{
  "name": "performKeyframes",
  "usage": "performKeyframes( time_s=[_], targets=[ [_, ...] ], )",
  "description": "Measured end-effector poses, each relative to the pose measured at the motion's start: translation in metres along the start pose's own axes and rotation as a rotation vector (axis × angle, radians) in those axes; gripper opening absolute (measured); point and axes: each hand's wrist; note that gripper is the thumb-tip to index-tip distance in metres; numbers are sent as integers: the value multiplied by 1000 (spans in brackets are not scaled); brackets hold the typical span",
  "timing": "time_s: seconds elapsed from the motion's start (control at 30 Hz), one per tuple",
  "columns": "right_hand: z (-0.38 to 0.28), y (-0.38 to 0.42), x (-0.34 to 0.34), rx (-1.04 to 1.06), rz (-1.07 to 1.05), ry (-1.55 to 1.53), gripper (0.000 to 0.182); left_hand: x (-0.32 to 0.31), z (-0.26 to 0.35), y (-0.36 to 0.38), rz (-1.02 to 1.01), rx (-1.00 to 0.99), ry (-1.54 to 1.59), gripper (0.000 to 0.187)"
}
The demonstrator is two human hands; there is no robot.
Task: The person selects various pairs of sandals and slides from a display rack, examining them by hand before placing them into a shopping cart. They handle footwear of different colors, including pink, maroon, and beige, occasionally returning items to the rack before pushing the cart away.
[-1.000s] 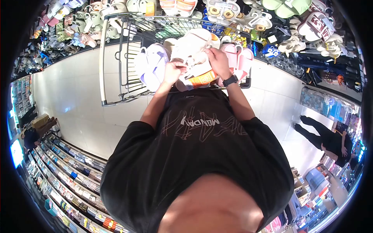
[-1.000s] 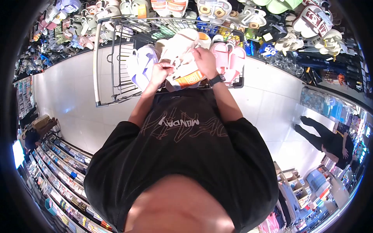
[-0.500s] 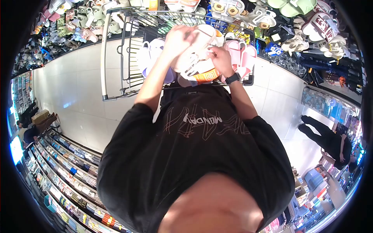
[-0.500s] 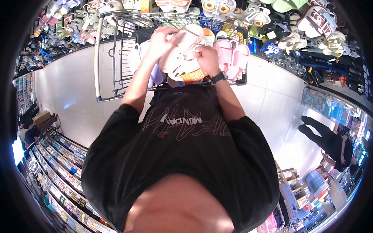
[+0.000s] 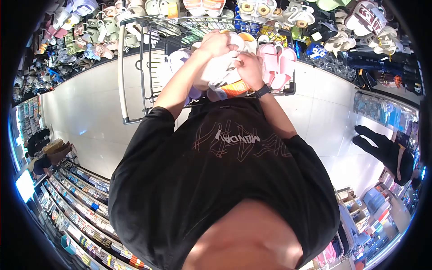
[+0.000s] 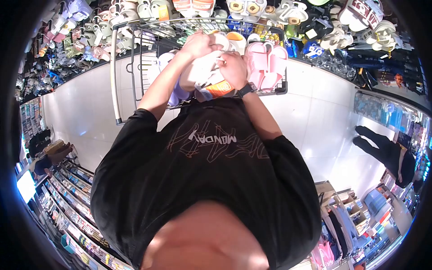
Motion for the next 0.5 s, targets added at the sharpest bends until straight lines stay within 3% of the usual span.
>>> performKeyframes(
  time_s=[0.1, 0.17, 0.3, 0.4, 0.47, 0.5],
  targets=[
    [5, -2, -9, -6, 59, 29, 15, 2, 2, 14, -47, 15, 33, 39],
    [18, -6, -7, -111, 26, -163, 16, 7, -3, 33, -79, -54, 89, 39],
    [20, -5, -11, -125, 31, -365, 15, 18, -4, 66, -28, 40, 167, 38],
    [12, -3, -8, -70, 0, -429, 13, 12, -10, 77, 128, 11, 149, 39],
    [-1, -15, 0, 2, 39, -417, 15, -5, -24, 89, 265, -54, 300, 17],
    [-18, -23, 20, 16, -48, -405, 20, 11, -16, 91, 292, -44, 306, 14]
  ],
)
Point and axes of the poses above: each hand's wrist, its own y-axis away from the middle knuckle, its own x-axis out of the back of the hand, z = x × y, and after that the axes turned 3 degrees about z, right-handed
